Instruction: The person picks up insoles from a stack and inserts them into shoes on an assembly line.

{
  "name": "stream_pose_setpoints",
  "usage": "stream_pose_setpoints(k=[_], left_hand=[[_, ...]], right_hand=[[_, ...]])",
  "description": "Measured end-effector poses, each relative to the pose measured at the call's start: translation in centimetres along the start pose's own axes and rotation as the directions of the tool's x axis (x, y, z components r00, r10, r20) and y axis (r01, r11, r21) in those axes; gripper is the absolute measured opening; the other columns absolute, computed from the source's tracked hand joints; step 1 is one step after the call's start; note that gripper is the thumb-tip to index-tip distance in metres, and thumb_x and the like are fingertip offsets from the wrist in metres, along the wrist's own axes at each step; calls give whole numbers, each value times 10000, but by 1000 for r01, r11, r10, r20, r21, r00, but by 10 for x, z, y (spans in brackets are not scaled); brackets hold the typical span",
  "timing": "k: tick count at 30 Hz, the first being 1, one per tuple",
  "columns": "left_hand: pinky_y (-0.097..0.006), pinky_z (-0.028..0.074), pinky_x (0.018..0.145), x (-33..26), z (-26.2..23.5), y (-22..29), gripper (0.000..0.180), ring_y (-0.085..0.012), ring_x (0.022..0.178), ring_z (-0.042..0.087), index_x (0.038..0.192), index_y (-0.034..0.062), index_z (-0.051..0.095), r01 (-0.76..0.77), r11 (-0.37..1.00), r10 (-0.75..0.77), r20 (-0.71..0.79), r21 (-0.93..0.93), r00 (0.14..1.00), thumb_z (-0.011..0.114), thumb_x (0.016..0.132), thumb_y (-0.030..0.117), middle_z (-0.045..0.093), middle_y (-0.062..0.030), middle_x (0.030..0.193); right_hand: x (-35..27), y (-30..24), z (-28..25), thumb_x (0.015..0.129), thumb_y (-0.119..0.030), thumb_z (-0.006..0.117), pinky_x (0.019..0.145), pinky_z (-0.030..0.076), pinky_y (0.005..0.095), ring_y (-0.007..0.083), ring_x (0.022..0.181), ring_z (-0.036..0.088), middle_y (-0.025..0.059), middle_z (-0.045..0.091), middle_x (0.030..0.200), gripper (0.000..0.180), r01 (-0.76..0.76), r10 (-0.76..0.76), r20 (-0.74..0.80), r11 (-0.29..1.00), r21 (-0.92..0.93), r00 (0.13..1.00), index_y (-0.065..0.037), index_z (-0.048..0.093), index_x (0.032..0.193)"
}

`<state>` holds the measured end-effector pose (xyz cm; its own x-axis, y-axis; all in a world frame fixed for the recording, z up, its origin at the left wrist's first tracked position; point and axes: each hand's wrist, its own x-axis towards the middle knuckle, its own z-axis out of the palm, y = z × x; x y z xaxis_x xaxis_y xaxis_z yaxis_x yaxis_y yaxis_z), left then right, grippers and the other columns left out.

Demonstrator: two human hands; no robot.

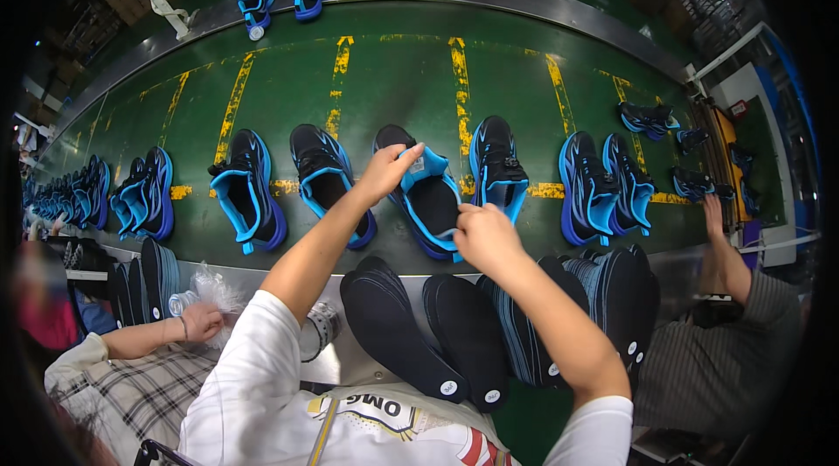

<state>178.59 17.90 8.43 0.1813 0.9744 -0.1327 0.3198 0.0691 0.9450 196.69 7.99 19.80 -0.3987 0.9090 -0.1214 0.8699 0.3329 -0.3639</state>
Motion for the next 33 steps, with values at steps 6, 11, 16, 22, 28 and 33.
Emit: stream_pose_setpoints(k=[6, 11, 16, 22, 28, 33], left_hand=[[-225, 351, 517, -10, 10, 16, 347, -42, 616, 410, 732, 11, 551, -29, 968, 15, -57, -248, 998, 581, 816, 345, 482, 24, 653], [-227, 416, 590, -31, -6, 30, 542, -93, 650, 514, 1018, -15, 585, 20, 996, -6, -153, 93, 988, 685, 690, 406, 577, -38, 713], [-229, 407, 561, -32, -5, 40, 487, -85, 612, 503, 1013, 7, 590, 71, 992, -61, -97, 104, 993, 633, 738, 407, 548, -25, 645], [-230, 351, 488, -21, 0, 24, 359, -47, 553, 429, 820, 6, 609, 62, 997, -60, -39, 46, 997, 572, 806, 363, 480, 0, 551], [-234, 342, 475, -25, 3, 20, 355, -40, 549, 417, 779, 3, 591, 41, 998, -38, -80, 40, 996, 555, 821, 354, 489, -7, 563], [-243, 357, 484, -27, 4, 16, 344, -48, 552, 428, 819, 7, 600, 26, 1000, -26, -62, -5, 998, 544, 828, 346, 496, -15, 563]], right_hand=[[35, 7, 88, 739, -135, 544, 727, 448, 410, 336, 797, 543, 169, 542, 1014, 133, -82, 103, -243, 992, 95, 965, -8, 569, 769], [22, -9, 50, 673, -290, 630, 774, 448, 386, 348, 878, 517, 189, 547, 941, 283, -113, 97, -123, 984, -135, 988, -49, 586, 814], [44, 13, 20, 655, -237, 591, 775, 451, 365, 286, 844, 559, 145, 603, 748, 232, -21, 50, 415, 997, -75, 908, -34, 643, 755], [58, 28, 55, 724, -128, 509, 773, 452, 376, 302, 840, 550, 161, 559, 844, 171, 201, -171, 348, 978, -54, 922, -24, 639, 761], [64, 31, 82, 738, -124, 491, 735, 460, 351, 270, 833, 543, 143, 544, 856, 170, 234, -179, 253, 949, -210, 951, -38, 605, 829], [65, 37, 97, 753, -131, 472, 700, 451, 316, 245, 812, 535, 127, 545, 875, 187, 378, -273, 297, 837, -395, 915, -63, 577, 892]])
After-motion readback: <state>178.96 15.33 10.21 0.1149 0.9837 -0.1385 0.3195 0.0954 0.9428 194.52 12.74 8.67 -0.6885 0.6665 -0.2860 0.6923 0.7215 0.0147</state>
